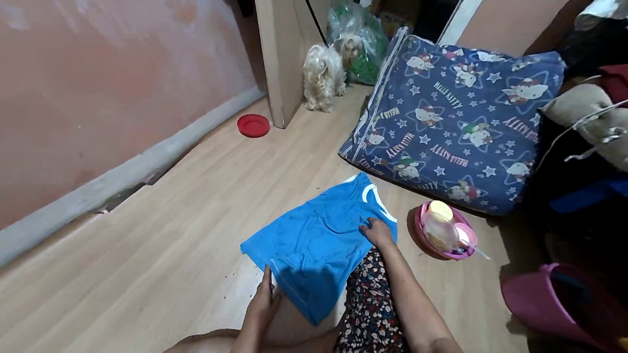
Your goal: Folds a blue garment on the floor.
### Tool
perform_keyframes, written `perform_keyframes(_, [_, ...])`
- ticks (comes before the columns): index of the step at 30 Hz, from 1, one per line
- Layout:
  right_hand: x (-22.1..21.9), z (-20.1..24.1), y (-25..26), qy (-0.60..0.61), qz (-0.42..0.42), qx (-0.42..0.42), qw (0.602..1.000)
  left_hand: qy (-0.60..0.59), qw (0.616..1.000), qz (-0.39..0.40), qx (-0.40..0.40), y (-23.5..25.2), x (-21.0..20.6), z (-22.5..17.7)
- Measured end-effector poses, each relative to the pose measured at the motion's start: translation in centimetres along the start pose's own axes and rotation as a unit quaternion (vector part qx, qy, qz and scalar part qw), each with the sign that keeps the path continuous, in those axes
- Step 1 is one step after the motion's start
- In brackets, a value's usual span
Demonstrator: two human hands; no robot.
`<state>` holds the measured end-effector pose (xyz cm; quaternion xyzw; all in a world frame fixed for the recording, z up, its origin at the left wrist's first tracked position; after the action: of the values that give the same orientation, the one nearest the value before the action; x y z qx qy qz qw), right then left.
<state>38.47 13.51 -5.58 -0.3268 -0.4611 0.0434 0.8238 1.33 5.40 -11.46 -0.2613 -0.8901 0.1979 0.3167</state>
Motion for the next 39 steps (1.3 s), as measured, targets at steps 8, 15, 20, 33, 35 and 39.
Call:
perform_keyframes(8, [-0.04,-0.01,0.06,-0.003,0.001,0.004,1.000,0.006,1.000,0.010,0.009,-0.24,0.00,-0.11])
perform_keyframes(15, [-0.02,0.02,0.09,-0.012,0.000,0.000,1.000,0.013,1.000,0.013,0.013,-0.05,0.01,-0.05])
perform_keyframes(20, [-0.02,0.03,0.07,-0.010,0.003,-0.001,1.000,0.016,1.000,0.017,0.015,0.06,-0.01,0.07])
perform_keyframes(33, [-0.03,0.00,0.01,-0.012,0.001,0.003,1.000,0.010,1.000,0.019,0.021,-0.10,0.05,-0.21])
perform_keyframes(35, [-0.03,0.00,-0.04,-0.007,-0.003,0.004,1.000,0.010,1.000,0.019,0.022,-0.07,0.08,-0.16])
perform_keyframes(39, [-0.01,0.01,-0.05,-0.011,-0.002,0.002,1.000,0.011,0.999,0.020,0.024,0.08,0.01,-0.05])
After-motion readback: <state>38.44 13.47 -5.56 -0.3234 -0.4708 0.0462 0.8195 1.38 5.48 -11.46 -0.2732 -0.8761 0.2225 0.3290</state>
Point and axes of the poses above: each hand's wrist, its own y-axis towards the middle knuckle, its own x-axis out of the back of the hand, z = x × y, the point moved 3 cm from there along y, towards the middle knuckle, and after that the axes turned 12 degrees about z, right-handed, at the moved point
